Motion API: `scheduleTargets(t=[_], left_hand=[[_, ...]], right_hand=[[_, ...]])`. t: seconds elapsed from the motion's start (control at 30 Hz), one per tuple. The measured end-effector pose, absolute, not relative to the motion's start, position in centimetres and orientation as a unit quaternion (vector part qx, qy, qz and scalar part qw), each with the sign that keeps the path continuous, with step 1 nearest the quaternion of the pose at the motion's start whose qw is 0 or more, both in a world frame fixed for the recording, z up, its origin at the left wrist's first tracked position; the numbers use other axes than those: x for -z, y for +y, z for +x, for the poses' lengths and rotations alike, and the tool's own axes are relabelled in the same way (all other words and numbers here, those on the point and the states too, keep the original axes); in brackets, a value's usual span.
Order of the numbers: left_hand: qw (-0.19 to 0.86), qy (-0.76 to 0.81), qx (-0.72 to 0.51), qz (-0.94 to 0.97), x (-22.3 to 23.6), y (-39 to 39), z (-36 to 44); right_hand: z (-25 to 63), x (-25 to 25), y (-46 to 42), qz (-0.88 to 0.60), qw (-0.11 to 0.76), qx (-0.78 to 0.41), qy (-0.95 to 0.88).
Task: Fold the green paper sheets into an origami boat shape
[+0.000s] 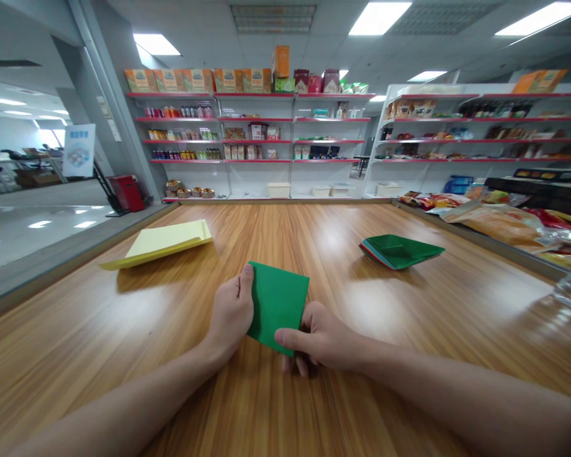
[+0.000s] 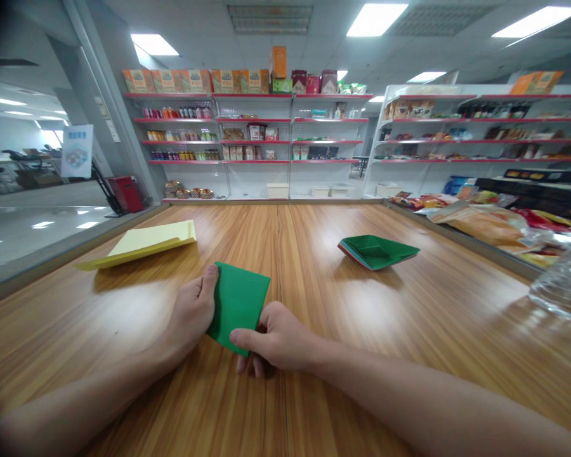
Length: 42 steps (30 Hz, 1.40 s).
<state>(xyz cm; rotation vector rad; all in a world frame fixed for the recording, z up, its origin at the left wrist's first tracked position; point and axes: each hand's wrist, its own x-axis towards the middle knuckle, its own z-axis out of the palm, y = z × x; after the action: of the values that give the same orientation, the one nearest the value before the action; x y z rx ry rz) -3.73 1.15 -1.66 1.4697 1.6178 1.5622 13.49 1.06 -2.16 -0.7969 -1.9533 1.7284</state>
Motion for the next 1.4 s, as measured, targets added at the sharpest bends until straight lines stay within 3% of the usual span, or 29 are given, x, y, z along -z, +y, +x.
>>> scheduleTargets(t=[0.37,0.5,0.6,0.73,0.87,1.0,1.13,1.4], left_hand=[[0.330,0.564,-0.576,0.491,0.9,1.2,-3.1],[0.290,0.565,-0.605,0.481,1.1,1.3,-3.3],[0.263,0.567,-0.612,0.484,1.3,1.4,-3.6],[0.420,0.544,-0.513,0.514,1.6,1.4,-3.9],[0.521,0.483,-0.435,0.554,1.9,1.5,-3.9],[0.507,0.457,-0.471,0.559,2.2,1.6,-3.8],[0.535,0.396,-0.442,0.601,2.4,1.2,-3.3],[0.549,0.393,-0.409,0.614,2.5,0.6,-2.7]], right_hand=[[13.6,2.1,0.4,-0.267,0.224,-0.603,-0.718],[13.3,1.5,0.3,-0.281,0.247,-0.590,-0.715],[13.5,1.6,0.8,-0.328,0.313,-0.551,-0.701],[14.3,2.2,2.7,-0.376,0.445,-0.496,-0.644],[14.7,2.9,4.2,-0.373,0.483,-0.542,-0.578],[14.2,3.0,4.2,-0.325,0.435,-0.633,-0.551],[13.7,2.7,3.4,-0.325,0.340,-0.612,-0.636],[14.1,2.7,2.9,-0.315,0.320,-0.632,-0.632]])
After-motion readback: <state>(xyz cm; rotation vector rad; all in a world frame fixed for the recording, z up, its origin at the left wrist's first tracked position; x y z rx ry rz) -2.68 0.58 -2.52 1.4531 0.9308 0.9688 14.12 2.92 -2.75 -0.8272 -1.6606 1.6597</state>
